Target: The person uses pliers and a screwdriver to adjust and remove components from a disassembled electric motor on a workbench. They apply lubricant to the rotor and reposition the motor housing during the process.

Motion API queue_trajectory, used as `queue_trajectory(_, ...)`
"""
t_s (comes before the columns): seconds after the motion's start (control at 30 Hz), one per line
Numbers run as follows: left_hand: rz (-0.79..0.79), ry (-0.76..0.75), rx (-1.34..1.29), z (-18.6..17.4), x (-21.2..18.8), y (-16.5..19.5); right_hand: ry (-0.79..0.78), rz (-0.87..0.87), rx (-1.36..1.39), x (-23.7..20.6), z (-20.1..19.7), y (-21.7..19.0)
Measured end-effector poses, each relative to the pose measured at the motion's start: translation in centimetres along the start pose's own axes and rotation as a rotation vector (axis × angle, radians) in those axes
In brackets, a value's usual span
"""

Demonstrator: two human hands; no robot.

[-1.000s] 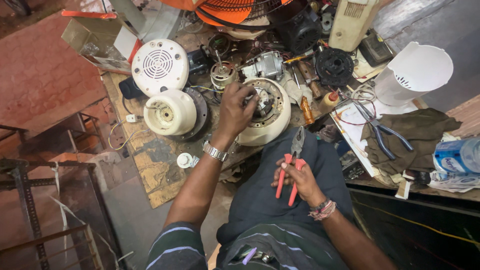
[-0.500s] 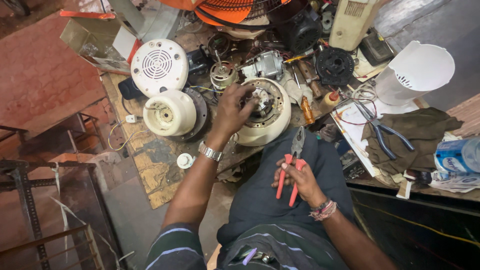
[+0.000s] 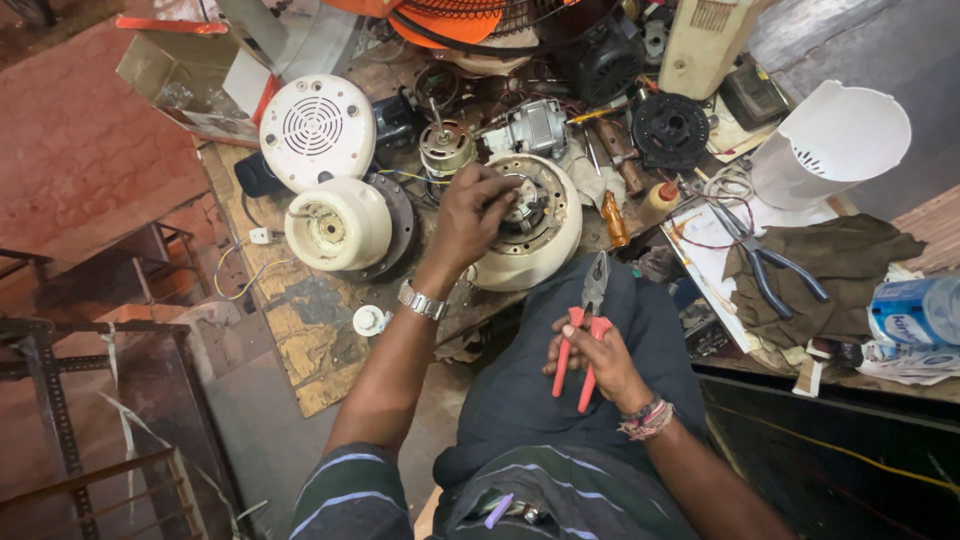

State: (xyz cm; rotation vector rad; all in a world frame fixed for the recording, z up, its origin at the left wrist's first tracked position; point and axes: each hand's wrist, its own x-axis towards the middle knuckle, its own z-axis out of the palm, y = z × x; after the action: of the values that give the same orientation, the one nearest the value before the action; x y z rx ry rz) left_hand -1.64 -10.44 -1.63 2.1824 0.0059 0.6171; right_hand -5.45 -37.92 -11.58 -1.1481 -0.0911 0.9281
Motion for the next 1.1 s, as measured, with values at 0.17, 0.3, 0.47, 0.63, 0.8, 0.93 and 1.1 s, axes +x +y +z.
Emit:
queue_trajectory(0.17, -0.165, -0.050, -0.022, -0.7, 0.1, 0.5, -0.010, 0.009, 0.007, 0.0, 0.0, 0.0)
queue_trajectory(0.3, -0.037, 0.089, 0.220, 0.1, -0.3, 1.1, -0.013, 0.007, 0.011, 0.0, 0.0, 0.1)
queue_trajectory(0.47, -0.041, 0.135, 0.222, 0.8, -0.2, 1.2, -0.019, 0.005, 0.023, 0.0, -0.1, 0.1)
queue_trajectory(0.63, -0.064, 0.130, 0.152, 0.9, -0.1, 0.8, -0.017, -0.001, 0.010, 0.1, -0.2, 0.2)
queue_trajectory(0.8, -0.016, 0.111, 0.123, 1.1, -0.2, 0.6, -0.009, 0.007, 0.012, 0.0, -0.1, 0.1)
queue_trajectory(0.93, -0.022, 0.047, 0.120, 0.3, 0.0, 0.6, -0.009, 0.009, 0.019, 0.0, -0.1, 0.1)
queue_trajectory(1.1, 0.013, 0.060, 0.149, -0.4, 0.0, 1.5, -0.012, 0.011, 0.019, 0.0, -0.1, 0.0)
